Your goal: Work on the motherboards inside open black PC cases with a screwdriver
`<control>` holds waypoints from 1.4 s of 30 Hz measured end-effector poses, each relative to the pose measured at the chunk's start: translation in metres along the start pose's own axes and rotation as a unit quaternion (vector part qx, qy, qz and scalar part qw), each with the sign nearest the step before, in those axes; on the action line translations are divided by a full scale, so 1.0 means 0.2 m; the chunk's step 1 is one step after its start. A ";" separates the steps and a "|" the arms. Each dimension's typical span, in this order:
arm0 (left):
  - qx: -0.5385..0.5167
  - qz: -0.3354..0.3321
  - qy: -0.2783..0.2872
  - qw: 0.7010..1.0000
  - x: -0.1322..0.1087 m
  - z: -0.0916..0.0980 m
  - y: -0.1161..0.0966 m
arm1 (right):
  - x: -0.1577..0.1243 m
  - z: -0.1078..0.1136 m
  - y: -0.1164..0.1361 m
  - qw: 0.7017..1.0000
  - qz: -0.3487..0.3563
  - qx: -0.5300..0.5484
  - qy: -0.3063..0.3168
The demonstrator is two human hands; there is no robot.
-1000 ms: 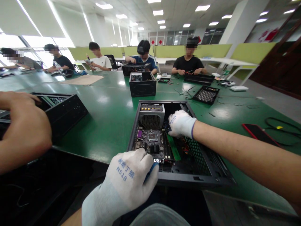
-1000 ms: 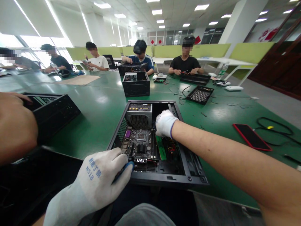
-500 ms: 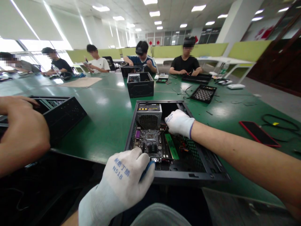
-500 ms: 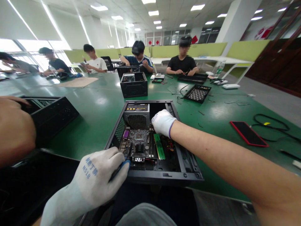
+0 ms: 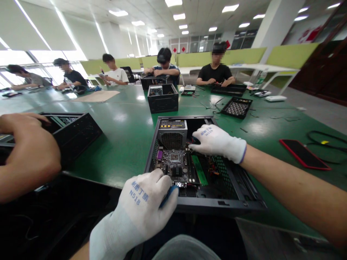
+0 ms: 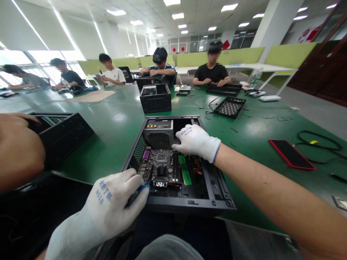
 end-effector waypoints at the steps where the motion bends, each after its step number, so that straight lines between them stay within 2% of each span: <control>1: -0.005 0.004 0.010 1.000 0.01 0.00 0.00 | -0.03 0.01 -0.01 0.999 0.004 0.012 -0.029; 3: -0.020 0.002 0.036 0.999 0.03 0.01 0.00 | -0.08 0.02 -0.03 0.995 0.008 0.045 -0.090; 6: -0.029 -0.047 0.070 0.996 0.09 0.00 -0.03 | -0.14 0.01 -0.07 0.981 -0.003 0.112 -0.158; 8: -0.014 -0.084 0.082 0.993 0.15 -0.01 -0.06 | -0.16 0.00 -0.09 0.969 -0.011 0.158 -0.187; 11: 0.027 -0.093 0.121 0.988 0.29 -0.07 -0.07 | -0.18 0.01 -0.10 0.958 -0.023 0.198 -0.208; 14: 0.074 -0.083 0.203 0.973 0.46 -0.20 -0.05 | -0.19 0.01 -0.11 0.949 -0.029 0.222 -0.223; 18: 0.138 -0.070 0.319 0.935 0.65 -0.41 -0.01 | -0.18 0.00 -0.12 0.943 -0.019 0.238 -0.230; 23: 0.174 -0.045 0.393 0.902 0.78 -0.63 0.05 | -0.18 -0.01 -0.13 0.945 -0.009 0.238 -0.224; 27: 0.185 -0.047 0.406 0.894 0.81 -0.73 0.09 | -0.20 -0.01 -0.13 0.941 -0.005 0.242 -0.237; 33: 0.173 -0.055 0.400 0.898 0.81 -0.80 0.15 | -0.21 -0.01 -0.11 0.941 0.015 0.241 -0.237; 38: 0.186 -0.034 0.393 0.900 0.82 -0.82 0.19 | -0.22 -0.01 -0.10 0.942 0.016 0.236 -0.240; 42: 0.192 -0.030 0.397 0.897 0.82 -0.80 0.17 | -0.22 -0.02 -0.10 0.941 0.025 0.228 -0.249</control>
Point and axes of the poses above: each hand's wrist, its own x-axis towards the middle knuckle, its own z-axis out of the back of the hand, y = z × x, the point moved 7 cm from there along x, towards the middle knuckle, and after that the axes turned 8 degrees about z, right-handed, at the moved point
